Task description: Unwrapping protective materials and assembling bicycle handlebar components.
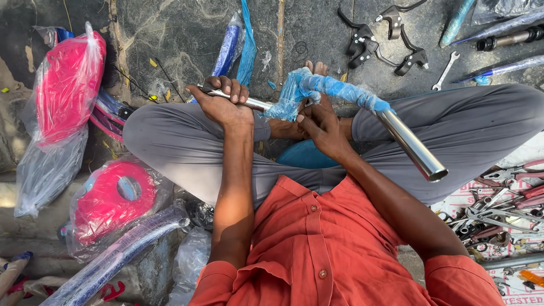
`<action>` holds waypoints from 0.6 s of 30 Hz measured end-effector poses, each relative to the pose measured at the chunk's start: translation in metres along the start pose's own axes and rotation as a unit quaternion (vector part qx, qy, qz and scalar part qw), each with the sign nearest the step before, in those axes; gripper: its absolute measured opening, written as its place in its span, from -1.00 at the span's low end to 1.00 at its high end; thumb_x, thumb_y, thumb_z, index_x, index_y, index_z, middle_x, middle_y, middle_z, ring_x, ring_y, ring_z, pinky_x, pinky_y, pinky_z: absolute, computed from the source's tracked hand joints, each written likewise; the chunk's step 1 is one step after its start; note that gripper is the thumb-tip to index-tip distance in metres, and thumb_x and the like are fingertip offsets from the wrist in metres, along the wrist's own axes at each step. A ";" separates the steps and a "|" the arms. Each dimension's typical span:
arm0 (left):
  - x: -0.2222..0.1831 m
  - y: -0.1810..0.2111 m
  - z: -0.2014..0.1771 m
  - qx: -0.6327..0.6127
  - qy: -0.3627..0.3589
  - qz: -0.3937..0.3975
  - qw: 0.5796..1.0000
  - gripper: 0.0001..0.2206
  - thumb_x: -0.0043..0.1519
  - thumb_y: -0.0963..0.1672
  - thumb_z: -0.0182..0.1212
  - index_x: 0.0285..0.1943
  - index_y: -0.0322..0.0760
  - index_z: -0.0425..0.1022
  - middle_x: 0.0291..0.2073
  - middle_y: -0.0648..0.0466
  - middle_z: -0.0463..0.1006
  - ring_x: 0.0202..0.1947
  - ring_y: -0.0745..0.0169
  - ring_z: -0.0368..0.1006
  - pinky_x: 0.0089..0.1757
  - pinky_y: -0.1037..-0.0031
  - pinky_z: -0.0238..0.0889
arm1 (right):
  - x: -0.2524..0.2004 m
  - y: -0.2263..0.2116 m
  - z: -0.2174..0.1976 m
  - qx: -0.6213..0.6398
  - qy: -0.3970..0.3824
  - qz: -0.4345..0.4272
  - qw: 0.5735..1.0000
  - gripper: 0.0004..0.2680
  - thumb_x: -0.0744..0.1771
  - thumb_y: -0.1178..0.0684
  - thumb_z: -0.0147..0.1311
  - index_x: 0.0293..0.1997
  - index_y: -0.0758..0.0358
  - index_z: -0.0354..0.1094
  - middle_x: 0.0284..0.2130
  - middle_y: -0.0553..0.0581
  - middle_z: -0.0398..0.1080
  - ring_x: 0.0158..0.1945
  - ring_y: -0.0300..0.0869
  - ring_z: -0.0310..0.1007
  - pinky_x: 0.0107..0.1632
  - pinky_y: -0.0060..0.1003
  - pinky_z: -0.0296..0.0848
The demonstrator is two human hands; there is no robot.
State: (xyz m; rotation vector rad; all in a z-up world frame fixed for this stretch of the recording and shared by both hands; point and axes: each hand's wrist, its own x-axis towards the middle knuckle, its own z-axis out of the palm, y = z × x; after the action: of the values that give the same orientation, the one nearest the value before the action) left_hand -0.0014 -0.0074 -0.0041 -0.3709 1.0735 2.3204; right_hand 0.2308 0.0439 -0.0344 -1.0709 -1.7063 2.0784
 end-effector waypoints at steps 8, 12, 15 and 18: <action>-0.004 0.002 -0.001 -0.019 -0.013 -0.006 1.000 -0.34 0.36 0.27 -0.36 -0.48 -0.24 0.31 -0.71 0.12 0.22 -0.78 0.31 0.07 -0.69 0.46 -0.08 | -0.005 0.000 0.001 0.263 -0.022 0.084 0.961 -0.88 0.39 0.12 0.08 -0.10 0.40 0.36 -0.35 0.17 0.47 -0.29 -0.19 0.56 -0.25 -0.32 0.59; -0.003 0.000 -0.002 -0.021 -0.022 -0.009 1.000 -0.31 0.35 0.28 -0.39 -0.47 -0.26 0.32 -0.71 0.11 0.23 -0.78 0.30 0.06 -0.68 0.45 -0.08 | -0.005 0.009 0.005 0.217 0.013 0.029 0.976 -0.89 0.38 0.20 0.12 -0.07 0.45 0.37 -0.32 0.20 0.50 -0.24 -0.18 0.59 -0.20 -0.29 0.63; 0.003 -0.004 -0.008 -0.026 -0.037 -0.006 0.999 -0.31 0.36 0.27 -0.38 -0.45 -0.27 0.33 -0.71 0.10 0.24 -0.78 0.29 0.07 -0.68 0.45 -0.08 | -0.011 0.001 0.004 0.230 0.002 0.003 0.973 -0.85 0.35 0.20 0.13 -0.02 0.44 0.36 -0.30 0.19 0.50 -0.21 -0.18 0.60 -0.18 -0.30 0.64; -0.003 -0.002 -0.004 -0.033 -0.038 -0.017 0.999 -0.31 0.36 0.28 -0.39 -0.42 -0.28 0.35 -0.70 0.10 0.25 -0.78 0.29 0.08 -0.68 0.45 -0.07 | -0.006 0.015 0.007 0.202 0.045 0.004 0.978 -0.84 0.37 0.19 0.15 0.00 0.48 0.39 -0.27 0.22 0.52 -0.22 -0.18 0.58 -0.17 -0.32 0.61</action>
State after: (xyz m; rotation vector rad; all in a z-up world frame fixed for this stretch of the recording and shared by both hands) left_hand 0.0023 -0.0105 -0.0067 -0.3194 0.9495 2.3251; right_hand 0.2341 0.0303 -0.0457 -1.0210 -1.1650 2.2125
